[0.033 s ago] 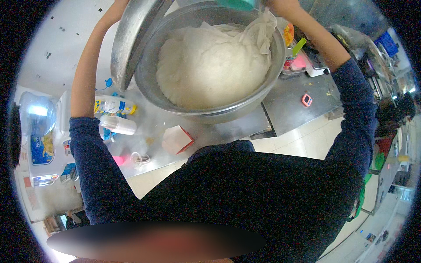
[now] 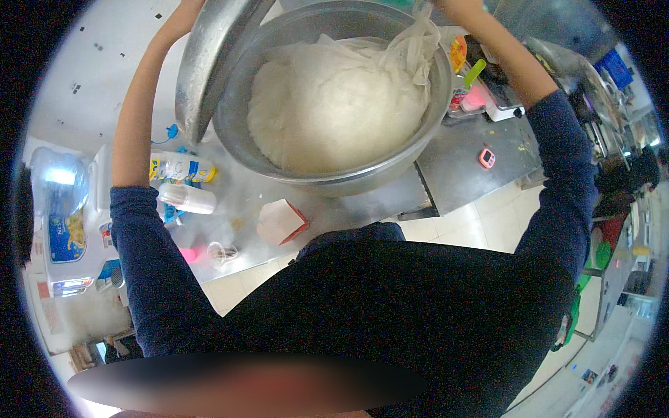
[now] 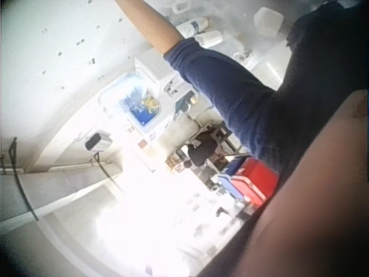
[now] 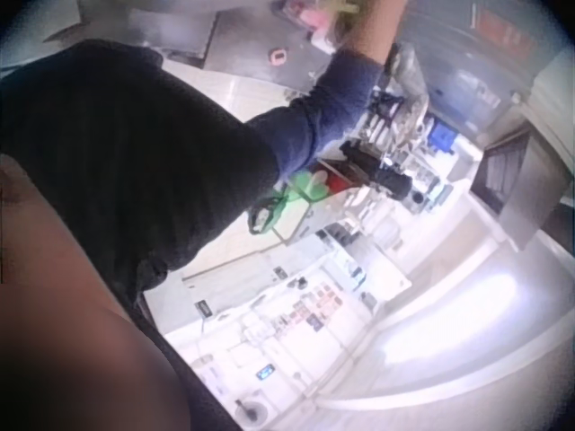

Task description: The person assembles a takeout meal by retrieving fried chicken from a display case, adding sauce from a refrigerated container, scooping rice into a container, and combining the items in a takeaway box. They handle receipts, plastic bags, and a container lid during the process.

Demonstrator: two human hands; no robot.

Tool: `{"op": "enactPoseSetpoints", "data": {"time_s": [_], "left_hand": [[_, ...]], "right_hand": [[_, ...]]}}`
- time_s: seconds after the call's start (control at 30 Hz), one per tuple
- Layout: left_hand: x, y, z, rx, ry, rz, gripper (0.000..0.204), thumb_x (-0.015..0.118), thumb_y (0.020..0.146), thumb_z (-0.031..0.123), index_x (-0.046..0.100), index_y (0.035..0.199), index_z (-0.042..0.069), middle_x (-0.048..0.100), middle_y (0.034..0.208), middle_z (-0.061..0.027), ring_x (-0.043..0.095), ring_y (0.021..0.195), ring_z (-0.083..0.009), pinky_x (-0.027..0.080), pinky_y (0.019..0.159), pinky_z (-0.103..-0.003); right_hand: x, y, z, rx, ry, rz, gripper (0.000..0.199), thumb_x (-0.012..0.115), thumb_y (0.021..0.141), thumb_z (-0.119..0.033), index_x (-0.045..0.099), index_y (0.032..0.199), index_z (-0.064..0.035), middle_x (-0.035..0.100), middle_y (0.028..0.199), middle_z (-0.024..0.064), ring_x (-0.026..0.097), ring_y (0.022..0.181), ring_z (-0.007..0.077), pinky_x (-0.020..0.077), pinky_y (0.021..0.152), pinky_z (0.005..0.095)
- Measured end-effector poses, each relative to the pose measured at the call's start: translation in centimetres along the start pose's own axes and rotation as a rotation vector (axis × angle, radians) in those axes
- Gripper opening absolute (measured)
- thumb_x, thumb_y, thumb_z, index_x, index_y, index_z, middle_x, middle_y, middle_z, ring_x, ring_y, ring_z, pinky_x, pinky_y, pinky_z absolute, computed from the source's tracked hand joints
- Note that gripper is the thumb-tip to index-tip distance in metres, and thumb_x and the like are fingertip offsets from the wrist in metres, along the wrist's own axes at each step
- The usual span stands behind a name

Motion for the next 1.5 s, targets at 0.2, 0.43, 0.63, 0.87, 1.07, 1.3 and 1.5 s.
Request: {"op": "enactPoseSetpoints", "data": {"time_s": [0.2,0.43,0.63,0.87,1.07,1.3,1.5], "left_hand": [[0.1,0.0,-0.1,-0.021,-0.064,0.015,0.029,0.082,0.072,0.026,0.074,0.089,0.004,0.064,0.096,-0.0185,0.063,0.090,-0.0322,0.050,0.083,-0.040],[0.2,0.8,-0.7,-0.057,-0.091,0.028,0.027,0.082,0.071,0.025,0.075,0.089,0.005,0.065,0.097,-0.0185,0.063,0.091,-0.0317,0.051,0.085,-0.040],[0.2,0.5,-0.9,-0.013,-0.013,0.050,0.025,0.080,0.070,0.023,0.075,0.089,0.008,0.067,0.098,-0.0195,0.065,0.093,-0.0325,0.052,0.084,-0.041],[0.7,0.1,-2.7,-0.037,0.025,0.066,0.029,0.080,0.072,0.033,0.073,0.084,0.008,0.065,0.091,-0.0187,0.065,0.084,-0.0341,0.051,0.076,-0.044],[0.7,0.1,-2.9,-0.061,0.125,0.051,0.038,0.078,0.073,0.044,0.069,0.076,0.007,0.063,0.084,-0.0139,0.061,0.080,-0.0324,0.046,0.071,-0.045],[0.8,0.4,-1.9,-0.054,0.071,0.023,0.040,0.077,0.074,0.047,0.071,0.077,0.008,0.062,0.084,-0.0130,0.061,0.086,-0.0304,0.044,0.074,-0.044],[-0.2,0.3,-1.2,-0.013,0.037,0.101,0.035,0.079,0.073,0.041,0.074,0.082,0.008,0.065,0.098,-0.0193,0.061,0.092,-0.0351,0.047,0.082,-0.044]], "right_hand": [[-2.0,0.9,3.8,0.150,-0.077,0.223,0.044,0.067,0.078,-0.007,0.056,0.120,-0.0027,0.060,0.115,0.0211,0.063,0.091,0.0431,0.0510,0.079,0.0528],[10.7,0.8,-11.5,-0.334,0.553,-0.461,0.062,0.079,0.071,-0.011,0.059,0.128,-0.0008,0.069,0.111,0.0211,0.066,0.105,0.0363,0.0521,0.093,0.0419],[13.8,4.1,-16.5,-0.429,0.475,-0.303,0.061,0.076,0.070,-0.014,0.058,0.127,-0.0059,0.068,0.111,0.0187,0.064,0.106,0.0401,0.0532,0.089,0.0488],[11.1,10.1,-6.3,-0.107,0.352,0.146,0.057,0.074,0.077,-0.024,0.058,0.126,-0.0008,0.066,0.112,0.0255,0.063,0.103,0.0439,0.0508,0.086,0.0510],[9.2,6.5,-8.2,-0.253,0.373,-0.082,0.052,0.072,0.077,-0.011,0.057,0.127,-0.0066,0.060,0.128,0.0158,0.061,0.112,0.0388,0.0520,0.092,0.0474],[16.6,-2.0,-15.9,-0.853,0.465,-0.681,0.053,0.078,0.072,-0.016,0.062,0.121,-0.0071,0.063,0.122,0.0171,0.059,0.114,0.0373,0.0466,0.099,0.0467],[16.3,14.2,-9.5,-0.662,0.569,-0.199,0.051,0.074,0.077,-0.019,0.061,0.125,-0.0043,0.064,0.118,0.0218,0.063,0.107,0.0385,0.0507,0.093,0.0488]]}}
Point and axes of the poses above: each hand's wrist, its own y-axis towards the middle knuckle, its own x-axis out of the palm, z = x × y, the point moved 3 cm from there along y, towards the middle knuckle
